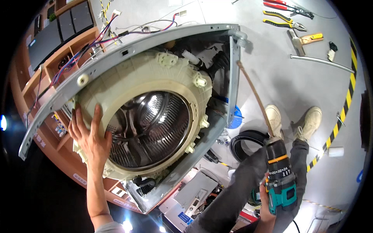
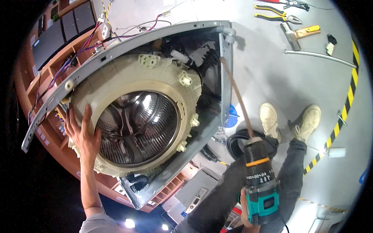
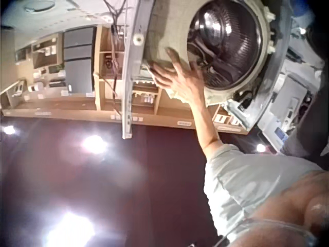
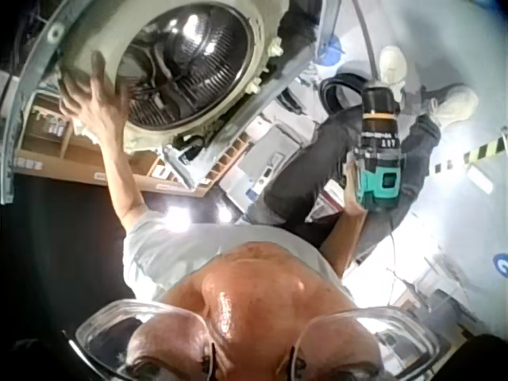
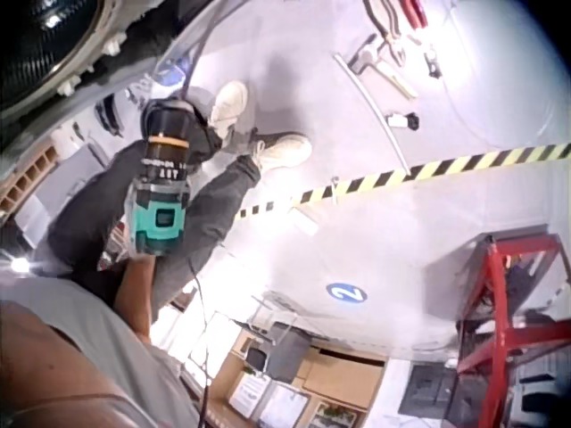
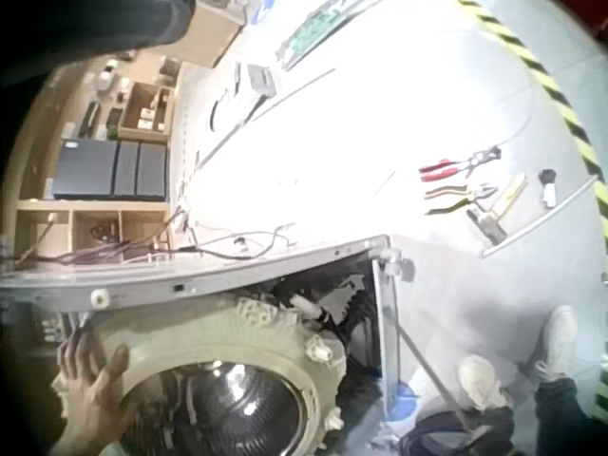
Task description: The person uses a drill with a long bit to drive screws into the outer casing and internal assembly of a washing machine. The person picks up screws from a pile, aligns them with pre-drilled holes on the plastic and metal components, and secures them one by one while holding parts in place.
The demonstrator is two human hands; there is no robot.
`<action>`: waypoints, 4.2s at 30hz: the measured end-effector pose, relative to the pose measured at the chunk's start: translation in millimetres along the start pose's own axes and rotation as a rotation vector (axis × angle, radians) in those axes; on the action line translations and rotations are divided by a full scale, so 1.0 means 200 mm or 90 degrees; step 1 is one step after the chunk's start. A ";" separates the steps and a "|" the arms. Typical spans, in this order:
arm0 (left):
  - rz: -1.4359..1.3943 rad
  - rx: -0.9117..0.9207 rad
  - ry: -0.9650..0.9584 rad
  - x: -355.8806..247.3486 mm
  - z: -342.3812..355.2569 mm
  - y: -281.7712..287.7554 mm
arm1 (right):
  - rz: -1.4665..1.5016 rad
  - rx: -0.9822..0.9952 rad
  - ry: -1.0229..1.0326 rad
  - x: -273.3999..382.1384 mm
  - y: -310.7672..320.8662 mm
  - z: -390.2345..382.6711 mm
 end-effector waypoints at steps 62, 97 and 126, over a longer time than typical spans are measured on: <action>0.179 -0.037 -0.156 -0.05 -0.01 -0.19 | 0.035 -0.110 -0.240 -0.79 0.69 0.00; -0.004 0.000 0.056 -0.01 -0.19 -0.16 | 0.174 -0.380 -0.084 0.02 0.53 0.07; -1.004 0.571 0.834 -3.21 -2.08 -2.12 | -0.188 -0.018 0.180 0.20 0.61 0.35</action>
Point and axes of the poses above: each hand's wrist, its own z-axis towards the middle knuckle, its own y-axis out of the back of the hand, x = y × z, the point moved 4 cm from there along z, towards the middle knuckle, and after that the axes turned 10 degrees about x, right-handed, at the moved point
